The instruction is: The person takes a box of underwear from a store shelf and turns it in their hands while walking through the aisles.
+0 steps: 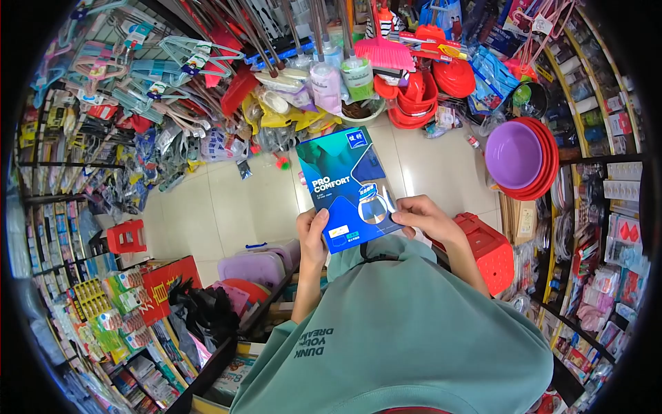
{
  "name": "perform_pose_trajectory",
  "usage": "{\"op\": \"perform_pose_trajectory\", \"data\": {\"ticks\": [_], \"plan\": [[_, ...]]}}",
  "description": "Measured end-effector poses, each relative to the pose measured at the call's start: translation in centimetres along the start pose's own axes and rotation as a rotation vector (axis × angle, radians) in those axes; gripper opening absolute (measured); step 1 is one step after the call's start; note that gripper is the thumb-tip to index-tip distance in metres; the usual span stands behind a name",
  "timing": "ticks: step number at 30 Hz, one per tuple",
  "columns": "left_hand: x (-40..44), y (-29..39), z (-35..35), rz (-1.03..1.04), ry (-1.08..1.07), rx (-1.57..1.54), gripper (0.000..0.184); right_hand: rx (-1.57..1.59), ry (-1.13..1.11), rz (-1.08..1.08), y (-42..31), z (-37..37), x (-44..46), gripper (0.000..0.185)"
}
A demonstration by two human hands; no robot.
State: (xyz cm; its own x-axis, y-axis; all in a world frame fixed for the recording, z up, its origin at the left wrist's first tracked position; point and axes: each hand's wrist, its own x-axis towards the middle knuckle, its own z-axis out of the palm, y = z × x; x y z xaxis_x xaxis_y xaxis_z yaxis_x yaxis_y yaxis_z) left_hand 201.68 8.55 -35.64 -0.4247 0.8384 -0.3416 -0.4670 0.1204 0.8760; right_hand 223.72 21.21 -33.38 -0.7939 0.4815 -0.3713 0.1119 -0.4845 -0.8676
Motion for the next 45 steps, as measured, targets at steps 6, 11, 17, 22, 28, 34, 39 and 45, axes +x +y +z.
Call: {"op": "perform_pose_trajectory", "data": {"ticks": [6,11,17,22,28,34,39,45], "plan": [[0.4,-0.1,0.9,0.092,0.026,-0.054,0.031,-0.032,0.014,0.001,-0.3,-0.4,0.3,0.031],[0.4,0.2,0.6,0.072,-0.014,-0.035,0.031,-0.025,-0.010,-0.024,-0.6,-0.5,0.0,0.031],[0.5,-0.5,0.2,0.048,-0.049,0.008,0.032,0.021,0.027,0.009,0.5,-0.6,-0.2,0.032],[0.3,-0.8,-0.1,0.074,-0.019,0.020,0.032,0.016,0.022,-0.008,-0.1,-0.3,0.0,0.032],[0.5,0.2,0.3,0.049,-0.061,0.004,0.030,-0.035,0.004,0.006,0.0,-0.5,-0.1,0.035],[0.2,-2.3,-0.7,0.007,0.047,0.012,0.031,-0.062,-0.012,0.062,0.6,-1.0,-0.4,0.034],[0.0,-1.4,0.0,0.021,0.036,0.039,0.032,-0.050,-0.028,0.075,0.7,-0.9,-0.6,0.031],[-0.2,0.3,0.6,0.015,-0.044,0.042,0.033,-0.073,-0.035,0.106,0.6,-0.6,-0.8,0.030]]}}
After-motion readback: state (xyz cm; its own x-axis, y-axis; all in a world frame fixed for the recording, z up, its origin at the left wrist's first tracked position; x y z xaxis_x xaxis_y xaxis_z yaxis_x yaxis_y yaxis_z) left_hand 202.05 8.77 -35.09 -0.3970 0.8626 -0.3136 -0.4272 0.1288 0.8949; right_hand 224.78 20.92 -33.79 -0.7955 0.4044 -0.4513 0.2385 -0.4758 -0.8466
